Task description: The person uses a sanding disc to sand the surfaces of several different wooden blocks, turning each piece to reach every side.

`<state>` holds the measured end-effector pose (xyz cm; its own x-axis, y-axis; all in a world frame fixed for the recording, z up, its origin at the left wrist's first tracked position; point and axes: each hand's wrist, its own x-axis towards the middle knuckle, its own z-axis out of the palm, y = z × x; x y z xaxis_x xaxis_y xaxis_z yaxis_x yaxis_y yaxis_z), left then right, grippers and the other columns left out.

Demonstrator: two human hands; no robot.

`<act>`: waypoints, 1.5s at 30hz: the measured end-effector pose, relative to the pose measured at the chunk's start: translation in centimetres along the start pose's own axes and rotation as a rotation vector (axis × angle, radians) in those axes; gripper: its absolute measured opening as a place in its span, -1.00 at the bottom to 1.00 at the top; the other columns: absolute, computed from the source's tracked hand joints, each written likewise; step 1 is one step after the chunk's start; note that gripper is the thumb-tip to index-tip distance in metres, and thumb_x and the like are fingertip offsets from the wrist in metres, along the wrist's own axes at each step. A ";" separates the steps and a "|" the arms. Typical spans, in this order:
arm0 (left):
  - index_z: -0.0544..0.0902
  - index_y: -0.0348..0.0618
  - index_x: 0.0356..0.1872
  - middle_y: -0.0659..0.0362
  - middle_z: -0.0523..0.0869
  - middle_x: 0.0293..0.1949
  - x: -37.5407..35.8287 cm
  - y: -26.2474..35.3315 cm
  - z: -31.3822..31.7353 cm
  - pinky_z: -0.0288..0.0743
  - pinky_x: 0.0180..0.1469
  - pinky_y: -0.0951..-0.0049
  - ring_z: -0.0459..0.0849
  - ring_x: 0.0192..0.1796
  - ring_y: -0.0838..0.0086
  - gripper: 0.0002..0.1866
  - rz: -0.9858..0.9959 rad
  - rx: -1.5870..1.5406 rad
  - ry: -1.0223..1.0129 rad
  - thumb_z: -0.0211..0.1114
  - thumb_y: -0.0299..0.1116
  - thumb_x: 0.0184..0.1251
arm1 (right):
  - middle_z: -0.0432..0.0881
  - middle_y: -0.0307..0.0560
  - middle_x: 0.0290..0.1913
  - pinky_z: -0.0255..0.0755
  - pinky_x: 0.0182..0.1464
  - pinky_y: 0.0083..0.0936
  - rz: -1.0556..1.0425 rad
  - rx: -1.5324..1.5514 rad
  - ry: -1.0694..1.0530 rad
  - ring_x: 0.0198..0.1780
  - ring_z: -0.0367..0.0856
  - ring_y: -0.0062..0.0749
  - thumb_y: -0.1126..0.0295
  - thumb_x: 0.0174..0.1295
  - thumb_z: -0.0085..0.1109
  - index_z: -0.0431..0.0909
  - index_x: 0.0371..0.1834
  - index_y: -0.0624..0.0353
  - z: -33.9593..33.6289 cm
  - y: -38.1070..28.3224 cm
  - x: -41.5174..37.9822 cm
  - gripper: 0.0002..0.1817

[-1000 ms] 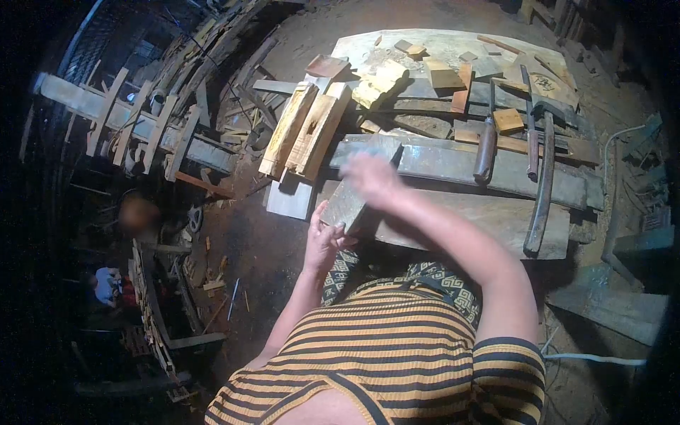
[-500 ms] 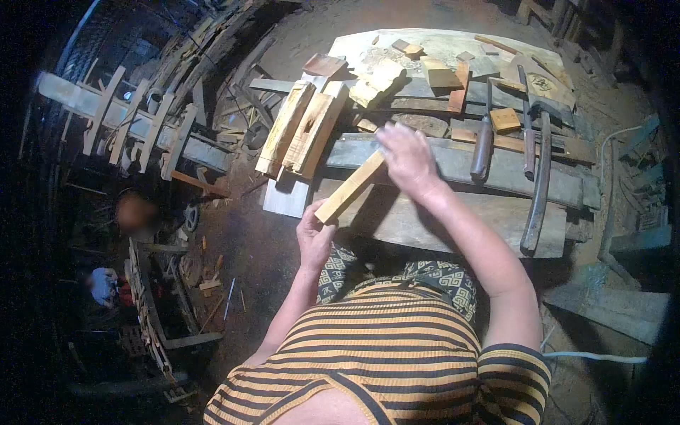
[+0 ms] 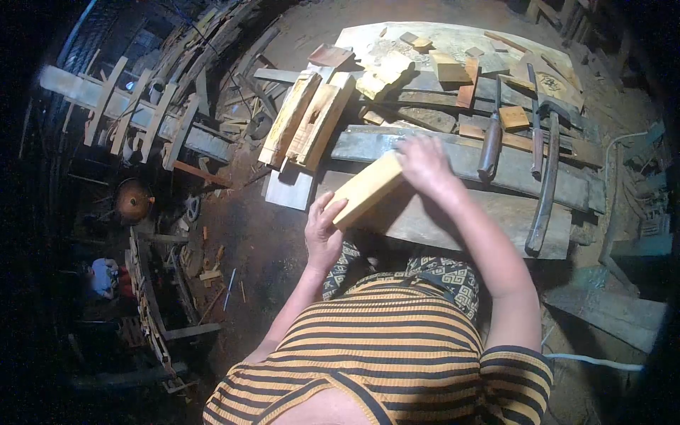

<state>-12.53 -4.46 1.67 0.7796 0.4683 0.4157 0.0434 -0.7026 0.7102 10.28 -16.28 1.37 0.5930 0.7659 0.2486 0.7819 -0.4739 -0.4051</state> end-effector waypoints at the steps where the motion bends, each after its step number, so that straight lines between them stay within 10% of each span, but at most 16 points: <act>1: 0.52 -0.18 0.12 -0.13 0.34 0.24 -0.1 -0.2 0.0 0.31 0.27 0.28 0.40 0.28 0.09 -0.45 0.043 0.073 -0.038 0.15 -0.64 -0.03 | 0.51 0.01 0.12 0.20 0.25 -0.14 0.133 0.086 -0.329 0.21 0.39 -0.10 0.24 0.29 -0.10 0.54 0.03 0.11 -2.3 0.4 0.8 -0.65; 6: -0.01 -0.05 0.44 -0.11 0.36 0.22 0.4 1.5 0.5 0.21 0.33 0.23 0.39 0.27 0.09 -0.06 -0.169 0.076 -0.064 0.27 -0.59 -0.02 | 0.41 0.09 0.25 0.04 0.38 -0.12 0.090 0.131 -0.012 0.34 0.26 -0.04 0.19 0.32 -0.10 0.48 0.15 0.12 2.5 1.8 -2.0 -0.59; 11: -0.33 0.08 0.44 -0.08 0.42 0.10 0.9 3.6 -0.3 0.58 -0.15 0.34 0.58 -0.07 0.33 0.14 -0.513 -0.840 -0.235 0.29 -0.70 -0.04 | 0.39 0.05 0.28 0.04 0.37 -0.12 0.106 0.126 0.087 0.36 0.24 -0.07 0.20 0.33 -0.11 0.45 0.18 0.09 3.5 1.6 -2.5 -0.59; 17: -0.14 0.02 0.39 -0.06 0.43 0.09 0.5 2.8 0.4 0.59 -0.30 0.44 0.59 -0.14 0.38 0.03 -0.571 -0.736 -0.154 0.35 -0.69 -0.04 | 0.56 0.03 -0.10 0.30 0.13 -0.20 -0.339 0.201 0.211 0.06 0.47 -0.11 0.38 0.08 -0.02 0.54 -0.18 0.23 -0.1 -6.0 -4.6 -0.73; 20: -0.06 -0.06 0.35 -0.01 0.45 0.05 -0.1 0.9 0.8 0.60 -0.28 0.49 0.58 -0.09 0.41 -0.02 -0.317 -0.376 -0.136 0.40 -0.66 -0.06 | 0.48 0.00 0.06 0.19 0.26 -0.06 -0.528 0.368 0.143 0.19 0.42 -0.12 0.27 0.18 -0.01 0.46 0.00 0.07 0.4 -10.5 -7.7 -0.68; 24: 0.04 -0.13 0.26 0.05 0.42 0.04 -0.1 1.1 0.8 0.62 -0.26 0.51 0.57 -0.07 0.44 -0.11 -0.492 -0.719 -0.121 0.39 -0.68 -0.08 | 0.47 -0.03 0.19 0.10 0.37 -0.16 -0.397 0.388 -0.255 0.29 0.35 -0.17 0.27 0.26 -0.01 0.48 0.12 0.09 0.6 -6.2 -3.9 -0.63; 28: 0.08 -0.16 0.23 0.04 0.39 0.06 0.1 2.3 0.6 0.60 -0.15 0.46 0.55 -0.03 0.43 -0.16 -0.555 -0.759 -0.102 0.37 -0.70 -0.08 | 0.47 -0.06 0.22 0.16 0.33 -0.24 0.030 0.185 0.087 0.30 0.35 -0.15 0.25 0.29 -0.06 0.53 0.07 0.06 3.0 1.2 -0.4 -0.66; 38: 0.16 -0.20 0.18 0.06 0.44 0.05 -0.5 0.3 1.7 0.45 0.15 0.39 0.50 0.09 0.38 -0.15 -0.485 -0.763 0.000 0.51 -0.56 -0.16 | 0.41 -0.07 0.29 -0.02 0.41 -0.08 -0.444 0.446 -0.057 0.38 0.25 -0.23 0.20 0.30 0.00 0.46 0.19 0.01 1.1 -6.6 -8.9 -0.60; 45: 0.19 -0.27 0.15 0.02 0.47 -0.01 2.1 1.0 -0.9 0.61 -0.10 0.40 0.55 0.03 0.36 -0.21 -0.427 -0.672 0.094 0.45 -0.51 -0.17 | 0.42 0.04 0.25 0.11 0.36 -0.14 -0.179 0.259 0.199 0.32 0.32 -0.11 0.37 0.22 0.06 0.46 0.14 0.14 -0.2 1.5 -8.7 -0.61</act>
<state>-11.42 -3.71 3.72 0.7238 0.6877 0.0560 -0.0829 0.0062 0.9965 6.34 -23.69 -1.25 0.4967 0.7150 0.4921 0.8174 -0.1945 -0.5423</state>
